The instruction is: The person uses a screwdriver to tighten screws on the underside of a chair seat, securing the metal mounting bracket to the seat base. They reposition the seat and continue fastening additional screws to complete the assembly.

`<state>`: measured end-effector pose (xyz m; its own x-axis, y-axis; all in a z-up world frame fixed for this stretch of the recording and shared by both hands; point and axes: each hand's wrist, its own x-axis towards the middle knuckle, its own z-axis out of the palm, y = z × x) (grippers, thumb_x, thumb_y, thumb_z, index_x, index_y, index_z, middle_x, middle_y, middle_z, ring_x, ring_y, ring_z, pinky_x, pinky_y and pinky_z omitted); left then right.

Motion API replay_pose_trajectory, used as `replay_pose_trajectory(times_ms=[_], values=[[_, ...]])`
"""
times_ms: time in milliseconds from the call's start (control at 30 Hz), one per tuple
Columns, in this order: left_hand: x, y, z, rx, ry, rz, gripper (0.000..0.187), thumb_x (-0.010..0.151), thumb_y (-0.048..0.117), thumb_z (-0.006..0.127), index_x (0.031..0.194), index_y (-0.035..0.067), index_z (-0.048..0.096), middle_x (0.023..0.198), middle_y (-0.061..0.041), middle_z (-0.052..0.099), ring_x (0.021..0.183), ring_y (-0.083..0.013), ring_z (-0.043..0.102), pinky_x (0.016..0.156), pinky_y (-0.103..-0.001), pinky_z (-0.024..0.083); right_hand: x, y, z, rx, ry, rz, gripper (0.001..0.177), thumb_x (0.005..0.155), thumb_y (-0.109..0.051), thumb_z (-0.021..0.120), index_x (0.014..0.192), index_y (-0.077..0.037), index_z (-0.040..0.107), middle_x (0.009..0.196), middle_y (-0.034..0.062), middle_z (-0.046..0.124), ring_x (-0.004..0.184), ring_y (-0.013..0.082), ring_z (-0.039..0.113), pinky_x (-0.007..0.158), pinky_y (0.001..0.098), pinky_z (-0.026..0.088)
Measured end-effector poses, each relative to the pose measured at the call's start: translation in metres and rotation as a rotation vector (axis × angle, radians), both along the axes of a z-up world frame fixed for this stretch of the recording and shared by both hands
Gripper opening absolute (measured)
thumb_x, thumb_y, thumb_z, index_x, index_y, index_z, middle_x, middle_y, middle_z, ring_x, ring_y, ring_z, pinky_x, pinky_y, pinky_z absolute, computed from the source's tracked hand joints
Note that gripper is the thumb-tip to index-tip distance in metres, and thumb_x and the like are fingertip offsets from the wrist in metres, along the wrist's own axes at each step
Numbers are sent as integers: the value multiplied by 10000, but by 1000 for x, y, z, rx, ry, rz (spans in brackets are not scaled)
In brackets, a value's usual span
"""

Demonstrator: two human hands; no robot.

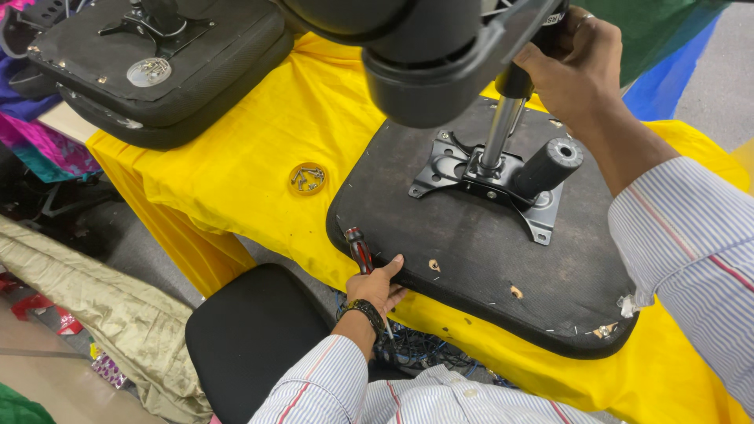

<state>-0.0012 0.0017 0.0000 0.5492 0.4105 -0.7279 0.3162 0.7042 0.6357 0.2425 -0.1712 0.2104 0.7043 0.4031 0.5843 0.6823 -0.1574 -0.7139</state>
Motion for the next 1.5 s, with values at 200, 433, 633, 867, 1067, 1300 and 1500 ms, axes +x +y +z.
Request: replay_pose_trajectory(times_ms=[200,433,633,867,1067,1300,1500], values=[[-3,5,21,63,100,-95,604,778,168,848,1229,-112,558,1190,-273,678,1054,-393,729,941,-479,627,-9,9,-6,34,-13,-186,292,971,-158,833,1174,1,697,1082,73,761,952,121,744,825,271,622],[-22,22,44,717,408,-510,611,727,594,843,781,-9,753,790,-157,735,816,-293,740,878,-412,577,-14,20,-12,4,-161,-367,328,931,-132,856,1175,25,703,1072,99,776,954,142,754,863,297,605],[-9,53,39,894,290,-451,438,784,455,768,703,25,736,721,-161,734,738,-311,726,794,-441,551,-13,31,-20,58,-171,-429,346,931,-103,846,1209,24,682,1123,110,768,1006,147,760,900,303,618],[30,80,49,1037,133,-487,330,785,369,774,698,59,702,668,-133,696,686,-302,701,731,-443,539,-15,40,-23,50,-202,-522,329,933,-83,847,1196,32,686,1112,111,771,996,147,758,888,301,616],[57,74,58,1005,33,-604,368,783,362,794,689,28,672,635,-125,688,613,-277,690,659,-419,532,-19,51,-26,85,-157,-594,390,945,-143,864,1224,32,656,1118,105,773,1004,143,754,896,299,606],[83,63,59,858,-164,-829,347,755,415,782,808,73,755,656,-80,726,627,-208,711,646,-361,546,-88,64,-81,48,408,-600,1060,870,-205,846,1585,15,95,1457,193,431,1269,231,550,1026,414,531],[93,45,57,842,-313,-1138,400,759,440,760,918,74,790,727,-83,756,668,-189,731,661,-337,561,-154,71,-123,143,1141,-505,868,871,-374,718,1580,-98,302,1051,145,638,958,206,689,865,382,636]])
